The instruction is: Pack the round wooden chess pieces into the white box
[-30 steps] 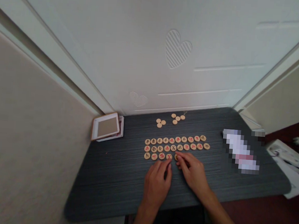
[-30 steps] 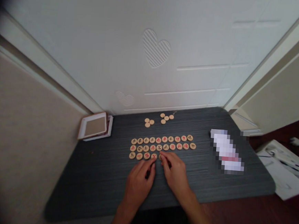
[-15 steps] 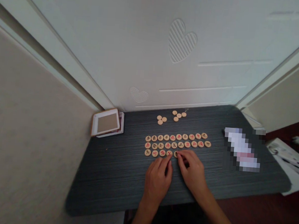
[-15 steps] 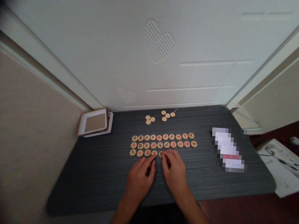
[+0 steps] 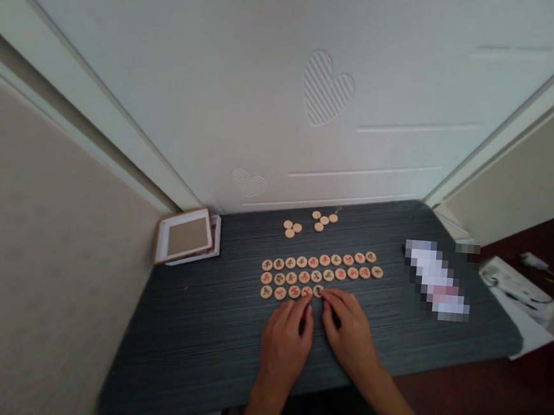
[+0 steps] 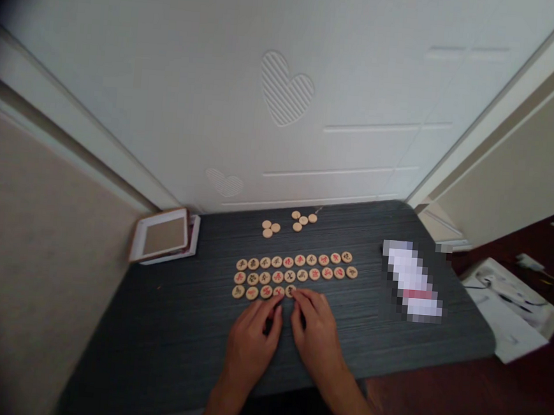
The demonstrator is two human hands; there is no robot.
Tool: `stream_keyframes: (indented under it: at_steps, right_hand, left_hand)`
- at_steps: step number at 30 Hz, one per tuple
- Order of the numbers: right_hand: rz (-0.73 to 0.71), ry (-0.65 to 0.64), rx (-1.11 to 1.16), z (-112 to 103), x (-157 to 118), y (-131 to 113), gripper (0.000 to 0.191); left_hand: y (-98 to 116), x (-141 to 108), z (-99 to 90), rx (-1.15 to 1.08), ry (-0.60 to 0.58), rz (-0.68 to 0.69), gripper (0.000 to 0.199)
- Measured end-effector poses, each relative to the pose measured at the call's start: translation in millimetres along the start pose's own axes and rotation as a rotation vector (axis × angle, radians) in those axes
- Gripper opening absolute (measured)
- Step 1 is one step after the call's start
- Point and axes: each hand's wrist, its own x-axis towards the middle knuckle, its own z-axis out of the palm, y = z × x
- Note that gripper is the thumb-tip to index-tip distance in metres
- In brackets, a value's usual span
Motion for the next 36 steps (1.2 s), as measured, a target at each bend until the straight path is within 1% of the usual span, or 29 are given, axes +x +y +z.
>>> stream_keyframes:
  at_steps: [6, 14, 18, 21, 23, 25, 27, 29, 33, 36]
  right_hand:
    - [-0.04, 0.04, -0.009, 3.9, -1.2, 4.4, 0.034]
    - [-0.066, 0.053, 0.009, 3.8, -1.5, 6.6, 0.033]
    - [-0.087, 0.073, 0.018, 5.9, -2.2, 8.6, 0.033]
    - [-0.094, 0.072, 0.006, 5.6, -3.1, 8.4, 0.037]
    - [-0.114, 0.031, -0.012, 3.3, -3.4, 6.3, 0.042]
    - [-0.148, -0.044, -0.033, -0.2, -3.0, 2.8, 0.05]
    - [-0.171, -0.122, -0.062, -3.6, -2.2, -0.9, 0.058]
    - [-0.171, -0.173, -0.09, -5.9, -1.4, -3.7, 0.061]
    - [-0.157, -0.22, -0.113, -6.6, -0.8, -4.9, 0.062]
    - [-0.155, -0.228, -0.125, -5.7, -1.4, -4.2, 0.062]
  left_hand:
    - [-1.7, -1.3, 2.1, -0.013, -0.006, -0.023, 0.027]
    - [2.0, -0.5, 1.5, -0.011, 0.0, -0.015, 0.026]
    - [2.8, -0.6, -4.1, -0.056, 0.068, 0.02, 0.023]
    - [0.6, -1.5, -10.1, 0.015, 0.135, 0.034, 0.022]
    - [-1.5, -2.6, -13.0, 0.09, 0.128, 0.037, 0.027]
    - [-3.5, -4.1, -14.1, 0.141, 0.092, 0.038, 0.034]
    - [-4.7, -5.7, -13.8, 0.163, 0.061, 0.035, 0.036]
    - [-5.2, -6.9, -13.0, 0.166, 0.039, 0.025, 0.037]
    - [-4.8, -7.3, -12.6, 0.162, 0.025, 0.001, 0.038]
    - [-4.5, -7.0, -13.1, 0.173, 0.047, -0.03, 0.039]
